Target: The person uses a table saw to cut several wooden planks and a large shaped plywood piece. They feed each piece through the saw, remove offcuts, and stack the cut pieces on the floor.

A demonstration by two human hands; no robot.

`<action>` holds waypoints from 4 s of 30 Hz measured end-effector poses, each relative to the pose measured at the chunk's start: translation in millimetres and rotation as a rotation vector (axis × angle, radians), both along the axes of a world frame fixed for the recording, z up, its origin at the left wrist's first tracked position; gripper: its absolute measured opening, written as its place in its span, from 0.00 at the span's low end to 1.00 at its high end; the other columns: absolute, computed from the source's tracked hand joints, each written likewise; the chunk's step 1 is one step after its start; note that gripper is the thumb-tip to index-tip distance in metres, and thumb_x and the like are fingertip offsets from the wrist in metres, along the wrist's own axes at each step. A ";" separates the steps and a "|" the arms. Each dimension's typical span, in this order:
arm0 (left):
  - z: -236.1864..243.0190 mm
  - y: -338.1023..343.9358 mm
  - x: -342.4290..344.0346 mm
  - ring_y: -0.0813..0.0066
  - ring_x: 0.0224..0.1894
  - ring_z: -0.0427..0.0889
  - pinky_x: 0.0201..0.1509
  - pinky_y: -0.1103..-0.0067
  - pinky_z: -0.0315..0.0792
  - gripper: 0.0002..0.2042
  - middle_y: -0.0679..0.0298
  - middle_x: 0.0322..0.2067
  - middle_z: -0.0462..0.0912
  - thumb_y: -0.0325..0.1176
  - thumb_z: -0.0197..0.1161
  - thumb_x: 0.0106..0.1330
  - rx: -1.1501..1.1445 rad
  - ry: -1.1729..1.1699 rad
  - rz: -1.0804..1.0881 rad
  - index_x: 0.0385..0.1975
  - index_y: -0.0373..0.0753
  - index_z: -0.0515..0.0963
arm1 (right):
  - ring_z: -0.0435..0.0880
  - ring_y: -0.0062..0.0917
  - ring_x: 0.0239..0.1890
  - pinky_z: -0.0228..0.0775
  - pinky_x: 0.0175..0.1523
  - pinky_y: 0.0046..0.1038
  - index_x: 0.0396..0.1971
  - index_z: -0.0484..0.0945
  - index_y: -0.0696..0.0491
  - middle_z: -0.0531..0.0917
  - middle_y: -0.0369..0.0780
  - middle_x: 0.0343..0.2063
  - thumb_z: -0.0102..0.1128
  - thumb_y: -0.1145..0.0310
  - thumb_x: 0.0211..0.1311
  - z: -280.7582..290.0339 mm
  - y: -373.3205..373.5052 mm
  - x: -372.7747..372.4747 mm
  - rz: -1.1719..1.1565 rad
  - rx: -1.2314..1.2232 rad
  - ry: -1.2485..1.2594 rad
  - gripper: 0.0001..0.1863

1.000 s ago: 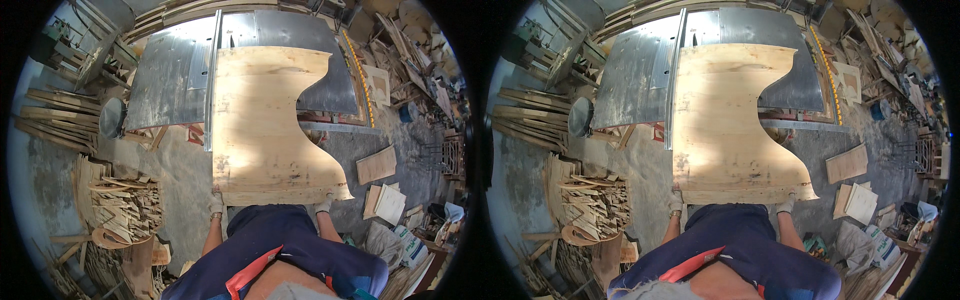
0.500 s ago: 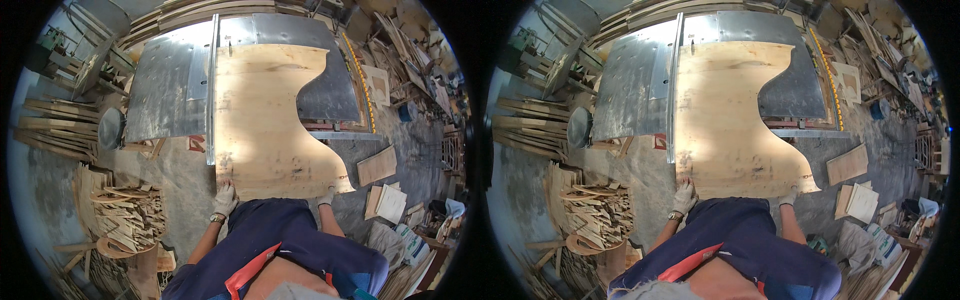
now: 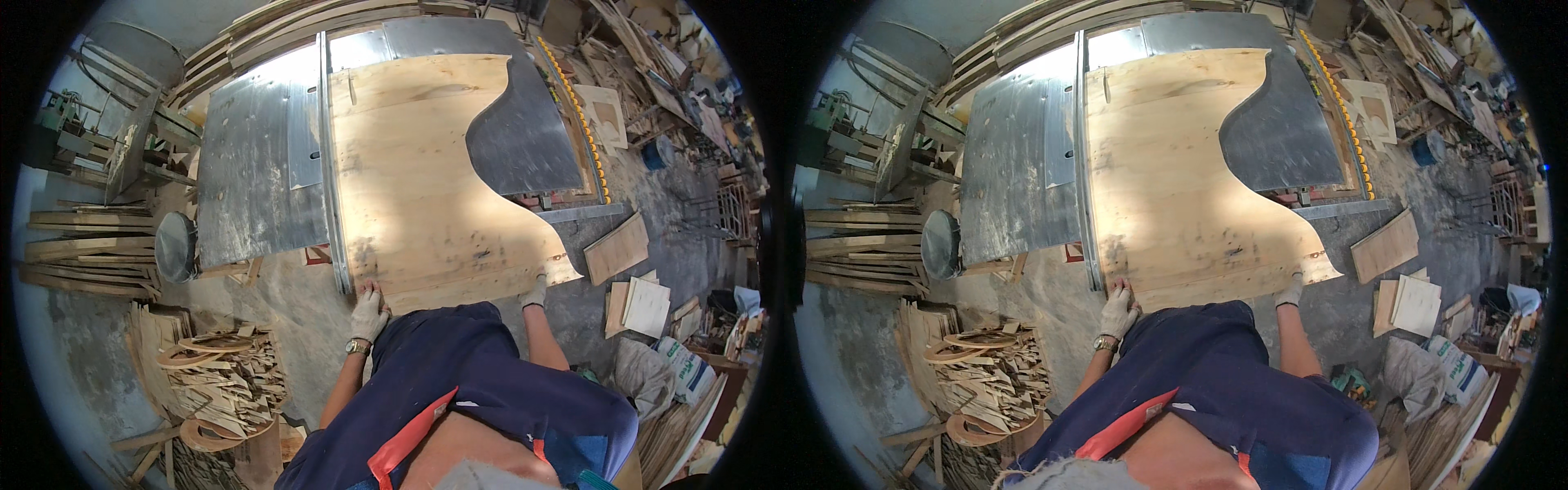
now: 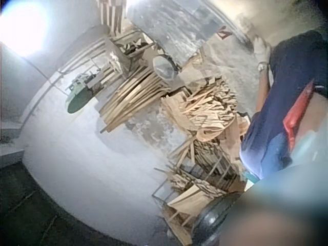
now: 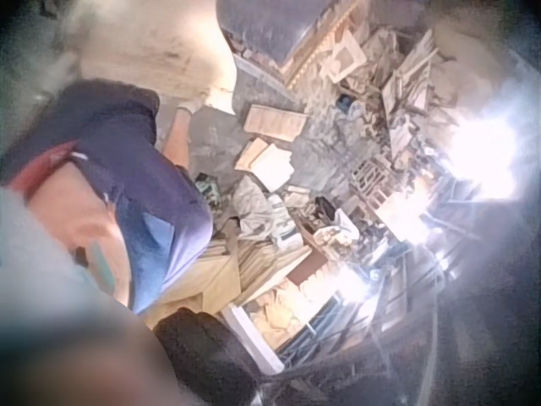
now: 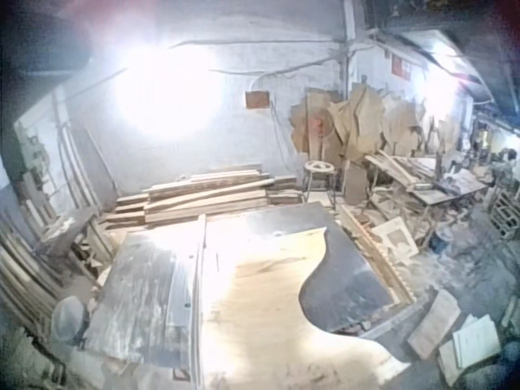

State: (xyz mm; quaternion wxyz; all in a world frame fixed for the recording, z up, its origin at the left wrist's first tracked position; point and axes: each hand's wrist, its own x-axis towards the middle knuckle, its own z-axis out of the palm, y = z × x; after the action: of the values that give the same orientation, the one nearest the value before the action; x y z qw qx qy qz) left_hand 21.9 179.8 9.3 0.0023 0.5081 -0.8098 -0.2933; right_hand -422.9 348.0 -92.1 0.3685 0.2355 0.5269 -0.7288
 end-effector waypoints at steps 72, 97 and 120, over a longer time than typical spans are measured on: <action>-32.3 -272.3 -32.9 0.54 0.70 0.64 0.77 0.56 0.47 0.34 0.49 0.60 0.73 0.38 0.59 0.57 -0.657 -0.470 -0.447 0.63 0.23 0.65 | 0.50 0.59 0.73 0.49 0.69 0.65 0.68 0.63 0.46 0.56 0.46 0.73 0.66 0.49 0.57 90.6 -361.3 120.4 2.069 0.601 1.866 0.40; -30.4 -383.2 -72.9 0.54 0.71 0.63 0.76 0.49 0.42 0.21 0.53 0.61 0.74 0.37 0.54 0.65 -0.632 -0.476 -0.422 0.55 0.32 0.76 | 0.48 0.51 0.75 0.47 0.72 0.59 0.68 0.65 0.39 0.53 0.40 0.75 0.70 0.57 0.54 95.3 -490.8 76.3 2.123 0.642 1.766 0.39; -47.2 -463.2 -94.8 0.55 0.72 0.61 0.76 0.45 0.35 0.17 0.57 0.65 0.70 0.36 0.48 0.71 -0.659 -0.509 -0.403 0.54 0.38 0.75 | 0.49 0.51 0.75 0.48 0.71 0.62 0.68 0.65 0.35 0.53 0.35 0.75 0.73 0.51 0.49 100.8 -564.3 53.6 2.091 0.697 1.854 0.43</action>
State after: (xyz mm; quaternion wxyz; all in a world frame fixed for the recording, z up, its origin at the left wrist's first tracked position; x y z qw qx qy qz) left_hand -72.9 -283.4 -37.9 -0.0923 0.3684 -0.9174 0.1190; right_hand -369.2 -216.4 8.6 0.1800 -0.7253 0.6482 0.1464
